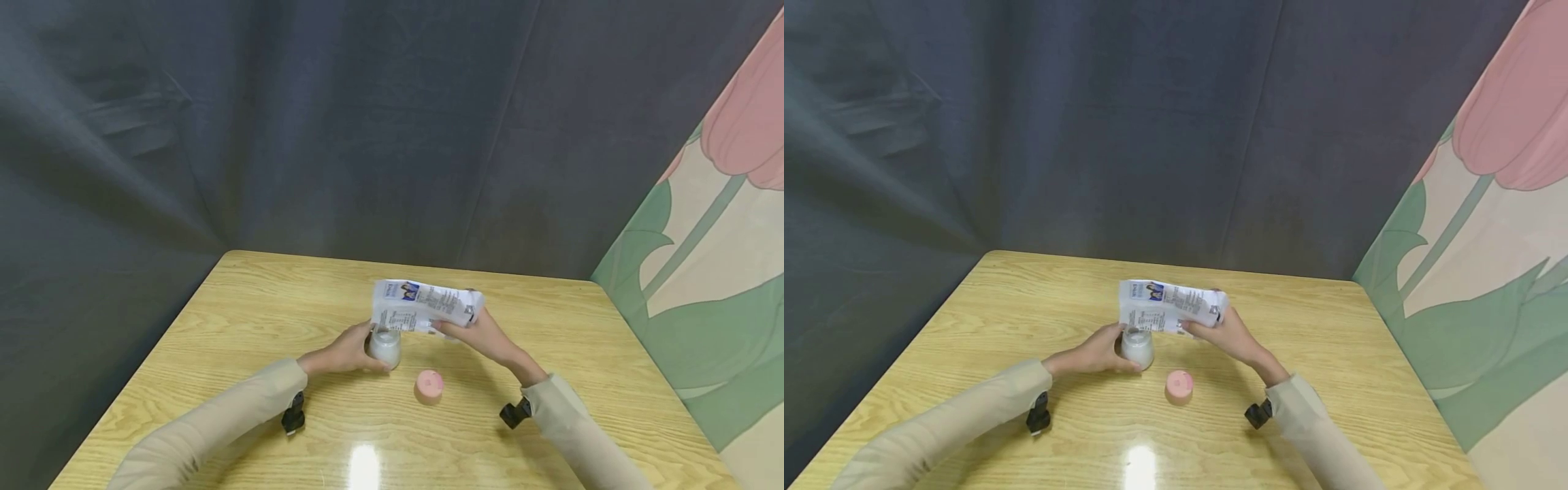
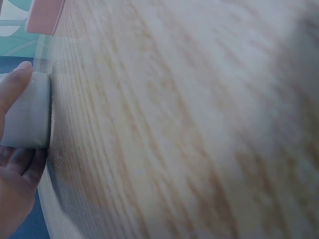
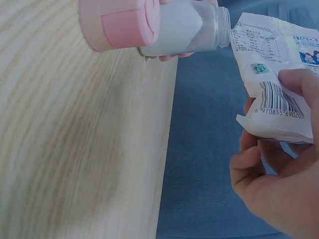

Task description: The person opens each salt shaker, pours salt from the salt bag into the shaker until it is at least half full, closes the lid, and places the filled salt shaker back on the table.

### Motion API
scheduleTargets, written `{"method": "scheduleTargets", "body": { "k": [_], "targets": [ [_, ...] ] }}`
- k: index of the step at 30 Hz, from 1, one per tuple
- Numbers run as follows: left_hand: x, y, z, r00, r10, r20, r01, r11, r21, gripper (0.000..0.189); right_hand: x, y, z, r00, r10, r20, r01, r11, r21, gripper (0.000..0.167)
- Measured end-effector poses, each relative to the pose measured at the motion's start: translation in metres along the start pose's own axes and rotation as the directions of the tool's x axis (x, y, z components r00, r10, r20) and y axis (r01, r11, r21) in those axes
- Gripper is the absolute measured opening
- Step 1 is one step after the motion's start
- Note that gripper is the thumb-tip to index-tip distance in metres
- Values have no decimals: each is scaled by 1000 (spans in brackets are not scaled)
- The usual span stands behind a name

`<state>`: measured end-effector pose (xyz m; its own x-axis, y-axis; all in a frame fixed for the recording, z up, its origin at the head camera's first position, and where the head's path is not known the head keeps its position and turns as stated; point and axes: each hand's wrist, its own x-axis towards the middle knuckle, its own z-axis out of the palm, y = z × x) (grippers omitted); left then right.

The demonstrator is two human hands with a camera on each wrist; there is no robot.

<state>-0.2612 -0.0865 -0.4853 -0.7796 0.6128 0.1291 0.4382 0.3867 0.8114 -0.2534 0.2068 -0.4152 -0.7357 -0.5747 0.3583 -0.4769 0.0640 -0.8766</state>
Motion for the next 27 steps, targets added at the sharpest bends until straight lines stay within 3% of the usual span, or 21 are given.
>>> {"method": "scheduleTargets", "body": {
  "k": [14, 27],
  "targets": [
    [-3, 1, 1, 1000, -17, -21, 18, 1000, 25, 78, -12, 8, -2, 999, 35, 0, -35, 999, -4, 49],
    [-2, 2, 0, 999, -25, -29, 25, 1000, -13, 76, -15, 12, -5, 999, 52, -2, -51, 997, 61, 56]
  ]
}}
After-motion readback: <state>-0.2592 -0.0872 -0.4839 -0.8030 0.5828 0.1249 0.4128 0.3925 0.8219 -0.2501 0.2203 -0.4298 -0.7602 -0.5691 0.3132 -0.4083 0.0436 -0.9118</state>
